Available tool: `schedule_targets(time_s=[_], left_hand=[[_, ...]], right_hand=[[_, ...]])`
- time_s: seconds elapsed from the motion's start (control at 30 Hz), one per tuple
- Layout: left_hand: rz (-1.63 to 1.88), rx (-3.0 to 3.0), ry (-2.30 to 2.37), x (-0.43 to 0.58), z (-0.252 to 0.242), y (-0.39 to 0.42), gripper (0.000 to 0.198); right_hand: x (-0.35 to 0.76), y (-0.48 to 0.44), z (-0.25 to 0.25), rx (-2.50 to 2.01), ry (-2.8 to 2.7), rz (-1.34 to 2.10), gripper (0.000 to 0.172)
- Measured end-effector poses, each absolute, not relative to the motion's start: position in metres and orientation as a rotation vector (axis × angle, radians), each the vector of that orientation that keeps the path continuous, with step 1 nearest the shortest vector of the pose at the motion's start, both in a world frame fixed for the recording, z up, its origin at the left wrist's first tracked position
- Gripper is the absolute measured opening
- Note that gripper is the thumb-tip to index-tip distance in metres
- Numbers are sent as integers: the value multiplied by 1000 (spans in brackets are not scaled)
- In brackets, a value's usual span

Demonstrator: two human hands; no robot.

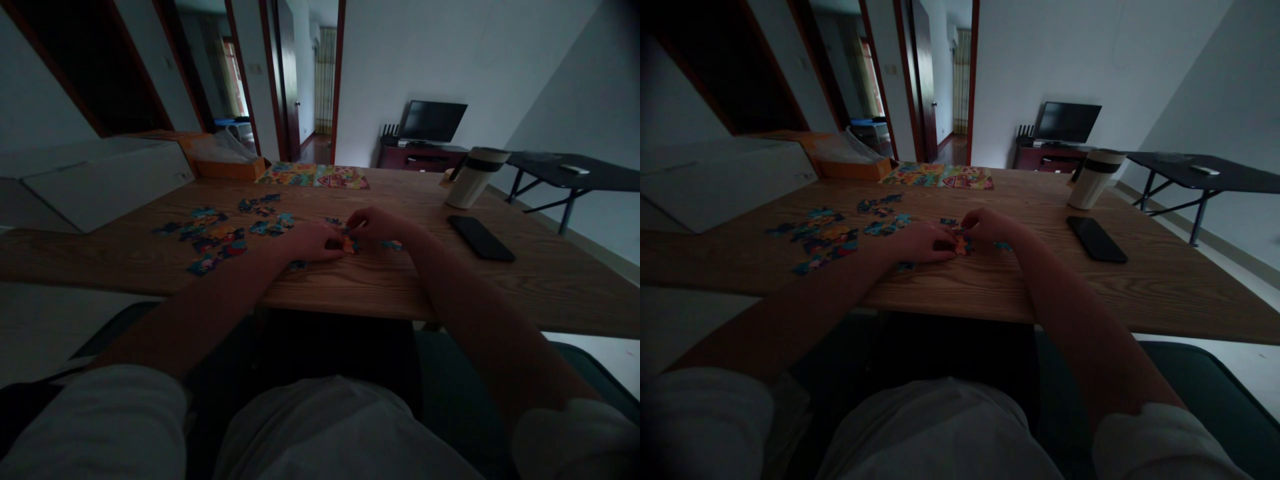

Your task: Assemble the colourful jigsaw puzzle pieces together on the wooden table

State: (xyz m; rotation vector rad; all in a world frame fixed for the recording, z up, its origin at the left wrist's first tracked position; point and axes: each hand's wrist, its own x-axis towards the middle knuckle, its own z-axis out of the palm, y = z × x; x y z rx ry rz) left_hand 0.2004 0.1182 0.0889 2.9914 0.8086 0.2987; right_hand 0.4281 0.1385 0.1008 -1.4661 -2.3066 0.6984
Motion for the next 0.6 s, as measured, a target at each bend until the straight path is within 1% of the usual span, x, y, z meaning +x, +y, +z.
schedule_targets(time_s=[0.07,0.17,0.3,0.6], left_hand=[[298,2981,808,201,89,118,28],[274,2973,785,202,91,117,29],[227,2955,750,203,94,116,31],[239,2901,825,201,94,119,28]], right_hand=[[428,139,99,-1464,-2352,730,15],[429,140,97,-1489,-2387,756,17],[431,143,94,-1480,-2432,703,23],[429,142,94,-1491,-2466,631,24]])
